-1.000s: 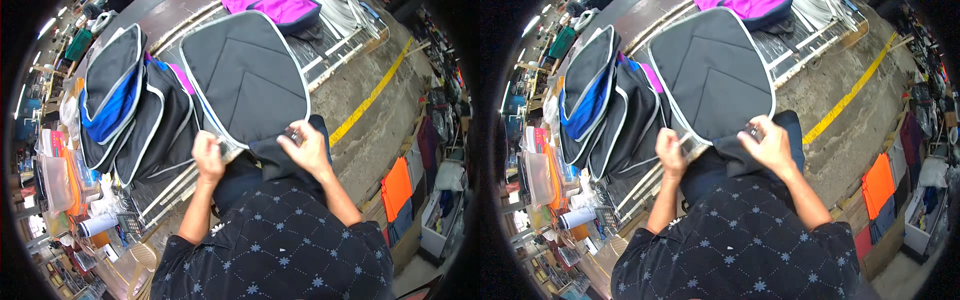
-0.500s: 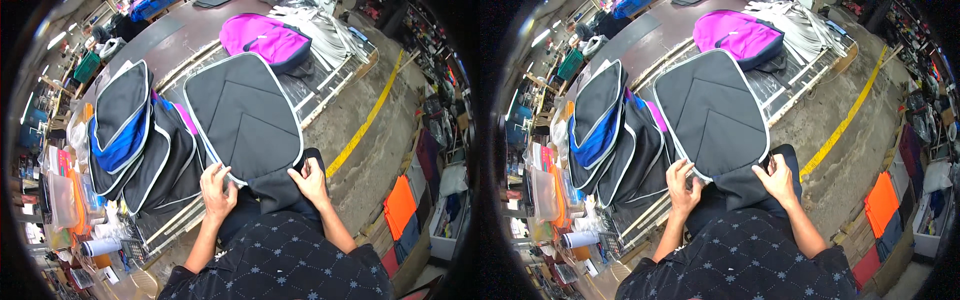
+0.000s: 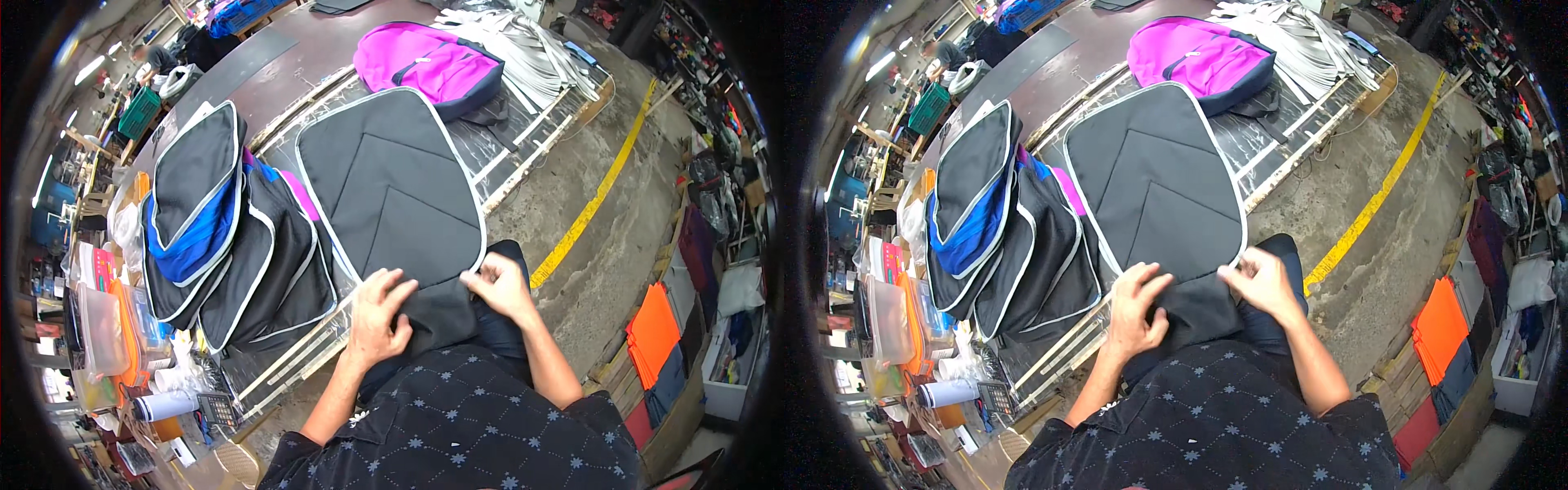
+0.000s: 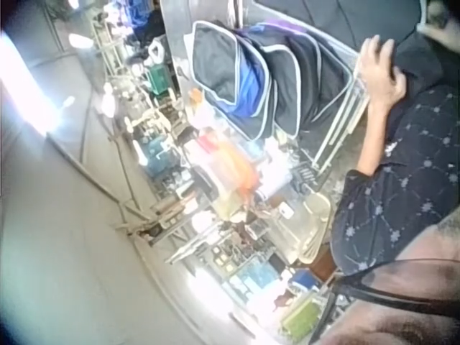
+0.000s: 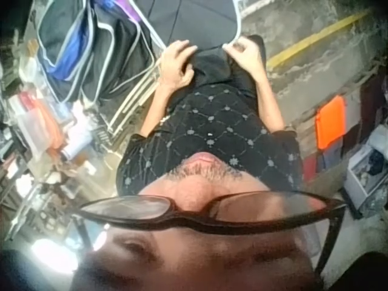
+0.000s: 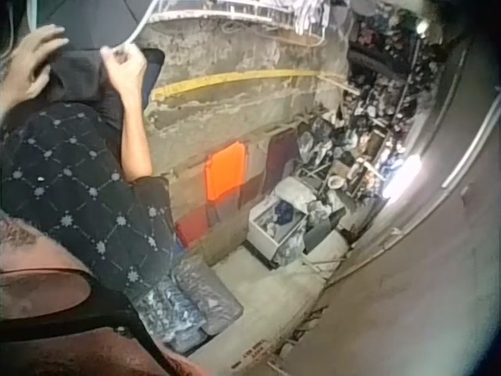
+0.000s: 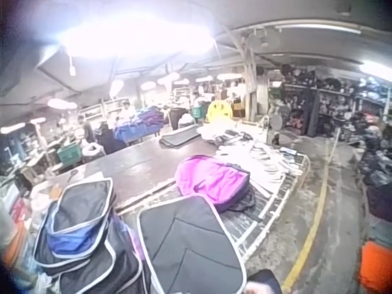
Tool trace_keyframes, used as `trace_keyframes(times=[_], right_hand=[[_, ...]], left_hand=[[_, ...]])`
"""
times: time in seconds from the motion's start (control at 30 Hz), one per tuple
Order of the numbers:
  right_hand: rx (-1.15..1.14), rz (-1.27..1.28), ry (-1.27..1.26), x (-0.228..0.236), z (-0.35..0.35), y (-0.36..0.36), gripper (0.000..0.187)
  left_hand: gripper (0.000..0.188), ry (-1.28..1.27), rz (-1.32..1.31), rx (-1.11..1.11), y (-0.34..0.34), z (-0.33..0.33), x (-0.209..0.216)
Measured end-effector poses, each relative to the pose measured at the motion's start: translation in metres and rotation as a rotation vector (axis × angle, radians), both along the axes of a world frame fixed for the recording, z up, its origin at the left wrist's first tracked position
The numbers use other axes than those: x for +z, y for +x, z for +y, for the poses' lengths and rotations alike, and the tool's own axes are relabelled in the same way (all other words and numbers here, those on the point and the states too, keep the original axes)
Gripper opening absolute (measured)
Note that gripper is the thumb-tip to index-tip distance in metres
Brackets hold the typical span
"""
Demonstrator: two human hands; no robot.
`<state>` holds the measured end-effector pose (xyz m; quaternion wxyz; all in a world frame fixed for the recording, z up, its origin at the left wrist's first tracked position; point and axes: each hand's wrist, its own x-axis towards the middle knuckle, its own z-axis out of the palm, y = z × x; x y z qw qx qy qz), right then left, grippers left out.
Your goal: Trimming loose threads from manufactured bag components using a pair of thread nippers.
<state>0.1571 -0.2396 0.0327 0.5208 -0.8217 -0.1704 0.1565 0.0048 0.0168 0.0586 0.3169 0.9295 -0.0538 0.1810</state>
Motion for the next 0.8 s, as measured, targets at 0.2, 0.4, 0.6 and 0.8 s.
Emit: trace_keyframes(times=[0.2, 0.4, 0.6, 0.8], right_hand=[[-0.18, -0.359, 0.005, 0.042, 0.05, 0.137, 0.046], [-0.284, -0.405, -0.141, 0.028, 0.146, 0.26, 0.053], [-0.278, -0.658, 0.319, 0.092, 0.16, 0.196, 0.026], [-0.706, -0.584, 1.018, 0.145, 0.041, 0.163, 0.017]], left_hand=[[0.069, 0.197, 0.189, 0.001, -0.008, -0.032, -0.029], [0.042, 0.177, -0.002, 0.037, 0.006, -0.037, -0.041], [0.032, 0.126, -0.064, 0.171, -0.007, -0.025, -0.017], [0.017, 0.414, -0.542, 0.3, 0.071, 0.067, 0.112]])
